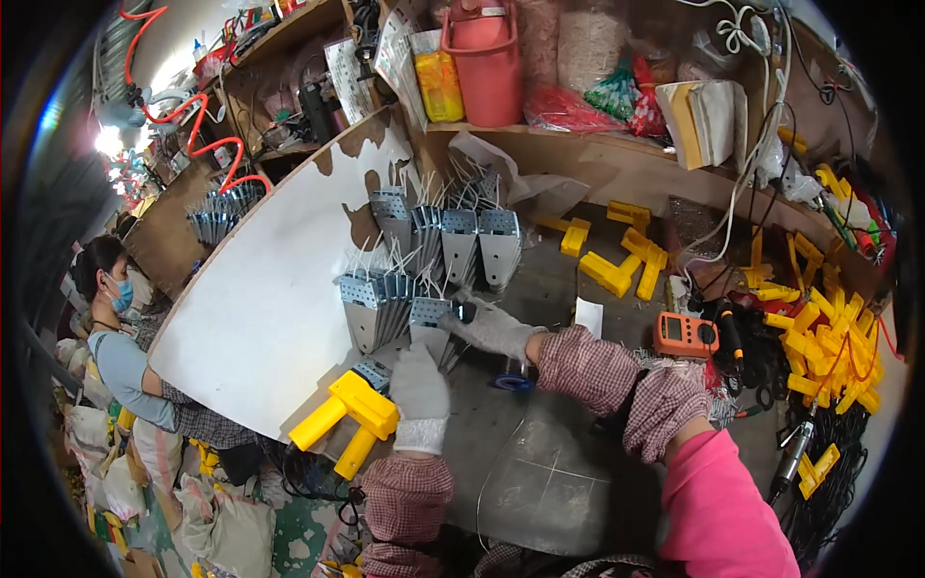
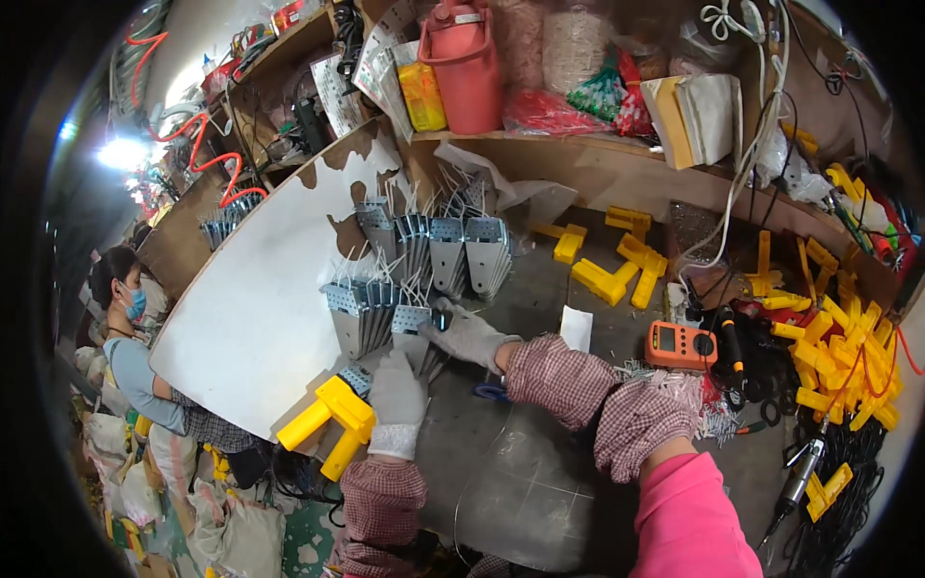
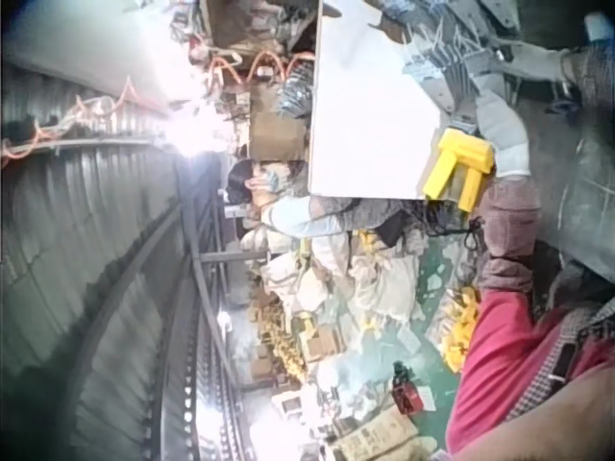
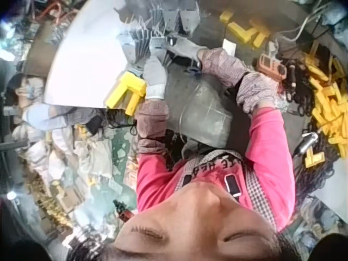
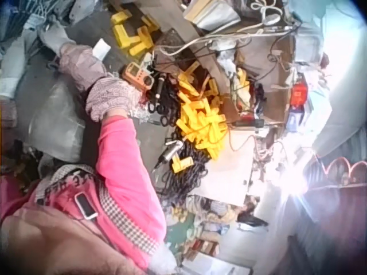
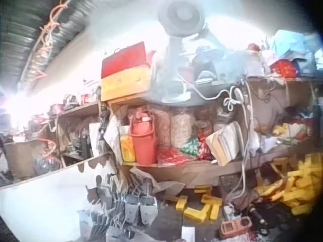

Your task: Assembling and soldering components for a handheld electronic device or tool.

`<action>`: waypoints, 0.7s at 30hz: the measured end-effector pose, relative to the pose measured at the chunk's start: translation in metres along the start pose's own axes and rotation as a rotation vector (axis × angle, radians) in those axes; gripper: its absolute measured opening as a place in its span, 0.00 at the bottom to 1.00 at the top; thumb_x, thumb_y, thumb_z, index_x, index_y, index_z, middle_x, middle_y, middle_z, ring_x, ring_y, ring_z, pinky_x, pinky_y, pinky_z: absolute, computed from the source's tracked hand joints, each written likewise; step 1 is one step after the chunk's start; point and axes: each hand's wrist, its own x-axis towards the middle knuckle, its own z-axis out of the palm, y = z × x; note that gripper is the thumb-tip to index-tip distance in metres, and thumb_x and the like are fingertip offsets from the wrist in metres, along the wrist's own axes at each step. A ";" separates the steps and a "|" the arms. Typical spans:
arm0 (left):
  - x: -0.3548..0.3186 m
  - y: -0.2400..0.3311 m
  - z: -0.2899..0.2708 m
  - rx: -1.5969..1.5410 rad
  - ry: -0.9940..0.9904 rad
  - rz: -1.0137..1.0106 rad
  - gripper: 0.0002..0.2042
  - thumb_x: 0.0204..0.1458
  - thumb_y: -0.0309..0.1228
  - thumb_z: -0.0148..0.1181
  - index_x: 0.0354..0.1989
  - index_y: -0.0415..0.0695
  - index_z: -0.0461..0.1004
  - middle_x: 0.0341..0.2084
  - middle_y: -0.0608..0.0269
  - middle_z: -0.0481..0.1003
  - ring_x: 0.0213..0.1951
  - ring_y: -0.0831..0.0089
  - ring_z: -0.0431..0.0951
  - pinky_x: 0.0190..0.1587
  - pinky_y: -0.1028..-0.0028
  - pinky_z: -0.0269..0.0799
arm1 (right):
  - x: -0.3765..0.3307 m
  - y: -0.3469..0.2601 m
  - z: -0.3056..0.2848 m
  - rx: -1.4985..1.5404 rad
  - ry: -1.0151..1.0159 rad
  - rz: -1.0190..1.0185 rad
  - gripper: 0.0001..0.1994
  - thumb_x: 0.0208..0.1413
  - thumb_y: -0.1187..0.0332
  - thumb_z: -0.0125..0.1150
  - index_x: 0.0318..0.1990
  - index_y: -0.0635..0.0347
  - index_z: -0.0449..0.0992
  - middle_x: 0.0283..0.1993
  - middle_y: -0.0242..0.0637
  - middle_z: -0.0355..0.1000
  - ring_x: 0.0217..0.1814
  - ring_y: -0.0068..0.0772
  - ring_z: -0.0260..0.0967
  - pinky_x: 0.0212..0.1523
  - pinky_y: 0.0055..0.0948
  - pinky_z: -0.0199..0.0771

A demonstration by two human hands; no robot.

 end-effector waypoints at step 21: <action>0.093 -0.017 -0.012 -0.356 0.274 0.347 0.10 0.49 0.26 0.59 0.41 0.47 0.74 0.34 0.57 0.74 0.37 0.56 0.75 0.40 0.59 0.70 | -0.152 0.010 -0.189 -0.347 0.283 0.298 0.32 0.46 0.50 0.65 0.52 0.67 0.72 0.49 0.57 0.69 0.55 0.55 0.70 0.56 0.42 0.71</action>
